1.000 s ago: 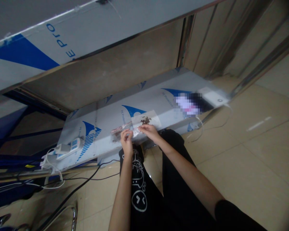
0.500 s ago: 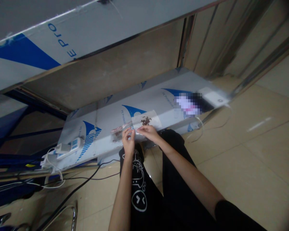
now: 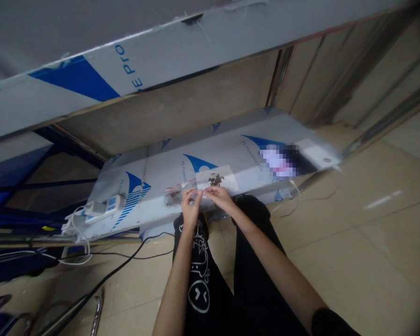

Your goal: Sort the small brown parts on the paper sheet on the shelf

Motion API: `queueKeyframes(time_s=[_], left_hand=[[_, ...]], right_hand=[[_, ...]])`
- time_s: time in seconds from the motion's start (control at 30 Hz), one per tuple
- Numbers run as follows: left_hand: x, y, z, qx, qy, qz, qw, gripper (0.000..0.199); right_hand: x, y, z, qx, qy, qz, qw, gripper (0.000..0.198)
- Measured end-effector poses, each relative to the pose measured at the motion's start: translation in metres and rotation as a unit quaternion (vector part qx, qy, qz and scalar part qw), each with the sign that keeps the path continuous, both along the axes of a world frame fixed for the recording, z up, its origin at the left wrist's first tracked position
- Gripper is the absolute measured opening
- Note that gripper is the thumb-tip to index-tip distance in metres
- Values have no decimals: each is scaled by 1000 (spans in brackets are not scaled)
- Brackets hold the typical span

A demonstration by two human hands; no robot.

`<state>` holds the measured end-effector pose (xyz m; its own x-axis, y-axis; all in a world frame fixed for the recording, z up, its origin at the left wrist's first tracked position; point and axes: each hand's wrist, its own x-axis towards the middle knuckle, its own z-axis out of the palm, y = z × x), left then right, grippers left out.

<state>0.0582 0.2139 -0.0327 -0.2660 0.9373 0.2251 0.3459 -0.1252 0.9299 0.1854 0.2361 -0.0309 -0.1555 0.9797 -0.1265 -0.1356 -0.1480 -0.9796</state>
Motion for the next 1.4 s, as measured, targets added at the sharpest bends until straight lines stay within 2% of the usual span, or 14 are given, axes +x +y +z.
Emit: queueKeyframes(time_s=[0.23, 0.4, 0.57, 0.83, 1.03, 1.13, 1.2, 1.3, 1.4], left_hand=[[-1, 0, 0, -7, -30, -7, 999, 18], [-1, 0, 3, -9, -87, 10, 996, 20], [-2, 1, 3, 17, -137, -7, 990, 22], [-5, 0, 2, 51, -112, 8, 992, 20], [-7, 1, 2, 63, -134, 5, 989, 18], [-7, -1, 0, 69, -93, -6, 993, 15], [-9, -4, 2, 58, -31, 1, 998, 13], [-13, -10, 7, 26, 81, 65, 994, 11], [-20, -14, 10, -8, 160, 146, 976, 17]], right_hand=[[2, -3, 2, 27, -33, 6, 999, 26], [5, -6, 1, 3, -55, 12, 998, 34], [11, -7, 0, -18, -84, 12, 996, 43], [7, -11, -7, -12, -115, 10, 993, 36], [-1, -17, -14, 14, -148, 68, 987, 36], [-4, -19, -23, -8, -133, 66, 989, 44], [-5, -18, -30, -28, -120, 38, 992, 52], [-7, -17, -34, -33, -116, -22, 992, 52], [-9, -10, -27, -10, -137, -55, 989, 43]])
